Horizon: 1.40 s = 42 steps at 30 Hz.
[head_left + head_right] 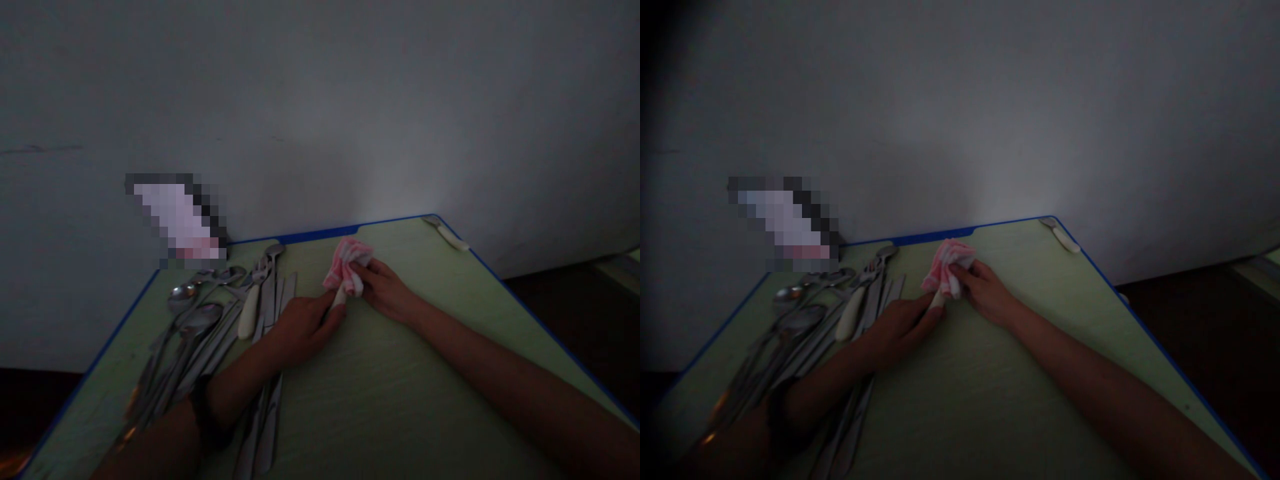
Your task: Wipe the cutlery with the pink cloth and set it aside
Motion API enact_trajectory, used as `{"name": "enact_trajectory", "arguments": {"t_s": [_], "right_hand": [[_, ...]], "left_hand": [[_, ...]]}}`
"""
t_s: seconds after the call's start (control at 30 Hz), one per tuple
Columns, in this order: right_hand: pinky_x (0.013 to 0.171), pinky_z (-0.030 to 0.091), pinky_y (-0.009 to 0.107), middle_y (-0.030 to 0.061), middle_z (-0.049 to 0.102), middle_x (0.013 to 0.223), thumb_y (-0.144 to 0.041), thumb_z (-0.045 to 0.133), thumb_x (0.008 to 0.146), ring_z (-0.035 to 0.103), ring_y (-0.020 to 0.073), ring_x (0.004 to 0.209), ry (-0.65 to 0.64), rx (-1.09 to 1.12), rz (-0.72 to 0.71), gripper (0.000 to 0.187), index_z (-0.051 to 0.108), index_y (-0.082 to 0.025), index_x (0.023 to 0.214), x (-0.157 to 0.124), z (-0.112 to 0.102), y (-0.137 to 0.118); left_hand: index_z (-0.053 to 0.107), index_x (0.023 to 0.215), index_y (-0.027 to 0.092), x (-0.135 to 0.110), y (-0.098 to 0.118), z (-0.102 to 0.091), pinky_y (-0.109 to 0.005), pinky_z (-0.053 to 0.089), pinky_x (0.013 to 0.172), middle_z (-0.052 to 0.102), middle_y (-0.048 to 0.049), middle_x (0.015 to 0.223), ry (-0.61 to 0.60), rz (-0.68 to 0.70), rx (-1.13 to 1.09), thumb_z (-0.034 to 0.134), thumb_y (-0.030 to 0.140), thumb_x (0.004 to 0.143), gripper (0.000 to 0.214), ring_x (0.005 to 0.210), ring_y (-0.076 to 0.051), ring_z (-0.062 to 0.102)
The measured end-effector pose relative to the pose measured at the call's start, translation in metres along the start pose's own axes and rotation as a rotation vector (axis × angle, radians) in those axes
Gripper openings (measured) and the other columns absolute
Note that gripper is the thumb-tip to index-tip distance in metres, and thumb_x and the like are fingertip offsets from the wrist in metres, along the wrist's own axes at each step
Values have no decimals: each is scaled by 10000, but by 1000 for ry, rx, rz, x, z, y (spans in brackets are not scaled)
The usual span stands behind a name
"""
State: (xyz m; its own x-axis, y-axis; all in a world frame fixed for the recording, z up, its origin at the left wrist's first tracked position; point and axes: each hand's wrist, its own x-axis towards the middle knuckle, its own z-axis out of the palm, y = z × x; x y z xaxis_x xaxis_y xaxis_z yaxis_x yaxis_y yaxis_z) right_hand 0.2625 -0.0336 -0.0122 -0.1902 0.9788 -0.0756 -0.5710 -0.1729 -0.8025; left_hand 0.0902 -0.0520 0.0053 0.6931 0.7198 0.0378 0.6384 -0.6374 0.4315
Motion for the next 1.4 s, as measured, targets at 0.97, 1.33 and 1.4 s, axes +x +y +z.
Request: {"name": "enact_trajectory", "arguments": {"t_s": [0.97,1.33,1.4], "right_hand": [[660,407,262,-14,587,710,-320,727,667,511,109,660,-11,-31,1,210,617,-176,774,0,-1,1],[648,405,255,-15,592,713,-324,752,630,506,103,659,16,-23,8,226,625,-172,739,-1,0,-1],[654,405,255,-16,591,714,-326,750,633,505,102,660,9,-24,6,229,626,-170,746,-1,0,-1]], "left_hand": [[487,877,175,0,0,0,-237,341,515,554,15,625,10,6,6,292,362,949,280,542,-127,541],[489,859,168,0,-1,2,-235,332,515,548,15,619,10,6,8,286,353,952,290,536,-126,532],[485,846,169,0,-1,1,-234,338,517,544,15,617,9,5,4,290,350,950,286,537,-125,531]]}}
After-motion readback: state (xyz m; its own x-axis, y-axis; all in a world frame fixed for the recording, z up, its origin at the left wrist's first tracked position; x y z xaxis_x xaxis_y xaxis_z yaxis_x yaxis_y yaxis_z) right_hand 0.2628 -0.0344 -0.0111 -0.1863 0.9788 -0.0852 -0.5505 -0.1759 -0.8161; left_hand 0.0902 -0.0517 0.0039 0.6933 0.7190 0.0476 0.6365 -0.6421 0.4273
